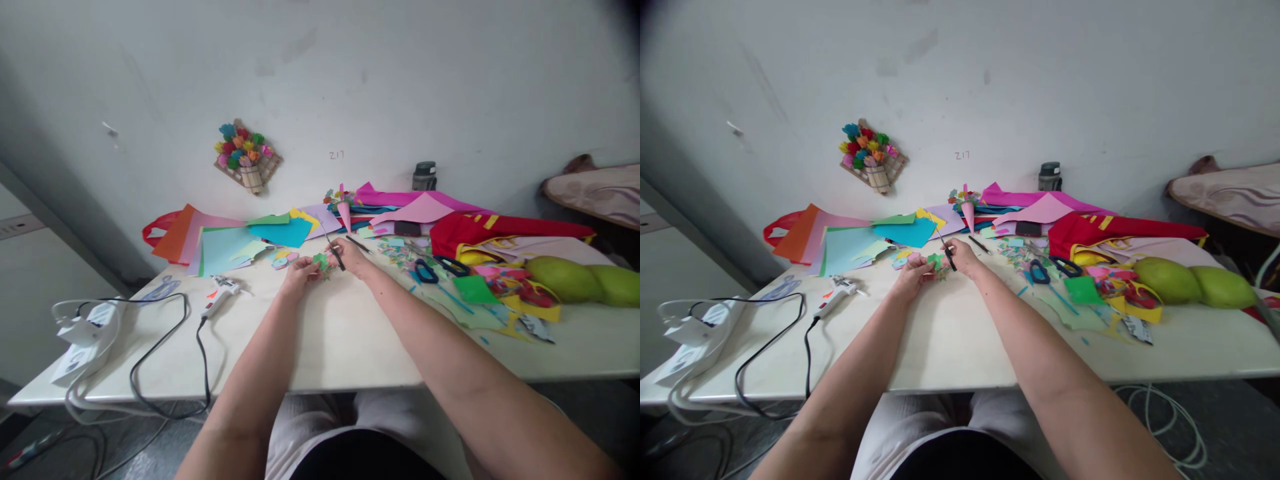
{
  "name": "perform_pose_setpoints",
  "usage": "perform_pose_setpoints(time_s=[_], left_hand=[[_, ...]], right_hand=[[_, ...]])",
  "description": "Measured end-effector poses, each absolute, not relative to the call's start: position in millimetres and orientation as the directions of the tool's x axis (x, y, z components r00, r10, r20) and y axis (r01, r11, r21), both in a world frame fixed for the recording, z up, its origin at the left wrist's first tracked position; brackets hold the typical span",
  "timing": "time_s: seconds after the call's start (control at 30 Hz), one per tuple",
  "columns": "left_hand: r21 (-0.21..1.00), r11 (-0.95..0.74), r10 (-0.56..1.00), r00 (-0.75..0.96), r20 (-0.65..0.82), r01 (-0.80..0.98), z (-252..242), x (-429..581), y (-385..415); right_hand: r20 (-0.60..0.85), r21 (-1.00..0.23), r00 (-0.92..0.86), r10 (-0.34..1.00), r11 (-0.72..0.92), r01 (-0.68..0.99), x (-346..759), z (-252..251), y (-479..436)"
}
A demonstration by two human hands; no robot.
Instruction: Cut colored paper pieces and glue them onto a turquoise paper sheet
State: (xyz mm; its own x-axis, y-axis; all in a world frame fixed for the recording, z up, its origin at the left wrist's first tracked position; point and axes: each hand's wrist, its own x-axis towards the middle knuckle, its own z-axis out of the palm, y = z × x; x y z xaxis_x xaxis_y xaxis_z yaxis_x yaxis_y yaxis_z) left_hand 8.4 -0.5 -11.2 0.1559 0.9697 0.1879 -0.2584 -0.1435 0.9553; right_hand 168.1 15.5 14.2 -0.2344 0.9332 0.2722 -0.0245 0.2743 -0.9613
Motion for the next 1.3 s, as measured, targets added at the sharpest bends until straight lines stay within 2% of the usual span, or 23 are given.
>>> perform_pose_setpoints(time_s=[0.23, 0.4, 0.6, 0.77, 1.0, 1.3], left_hand=[[0.936, -0.182, 0.973, 0.084, 0.216, -0.302, -9, 10, -1], [0.923, -0.187, 0.982, -0.035, 0.187, -0.336, -8, 9, 0], [0.887, -0.170, 0.985, -0.057, 0.161, -0.429, -9, 3, 4], [0.828, -0.157, 0.988, -0.083, 0.133, -0.538, -10, 1, 6], [0.819, -0.124, 0.992, -0.101, 0.081, -0.561, -10, 3, 5], [0.836, -0.124, 0.992, -0.076, 0.099, -0.534, -12, 1, 5]], right_hand=[[0.205, -0.978, -0.304, 0.930, 0.203, -0.038, 160, 18, 3], [0.130, -0.984, -0.351, 0.927, 0.165, 0.071, 167, 16, 6], [0.074, -0.975, -0.512, 0.856, 0.171, 0.144, 174, 9, 12], [0.031, -0.965, -0.568, 0.822, 0.173, 0.198, 174, 10, 11], [0.051, -0.955, -0.581, 0.812, 0.211, 0.211, 173, 11, 9], [0.051, -0.928, -0.585, 0.809, 0.255, 0.273, 170, 9, 11]])
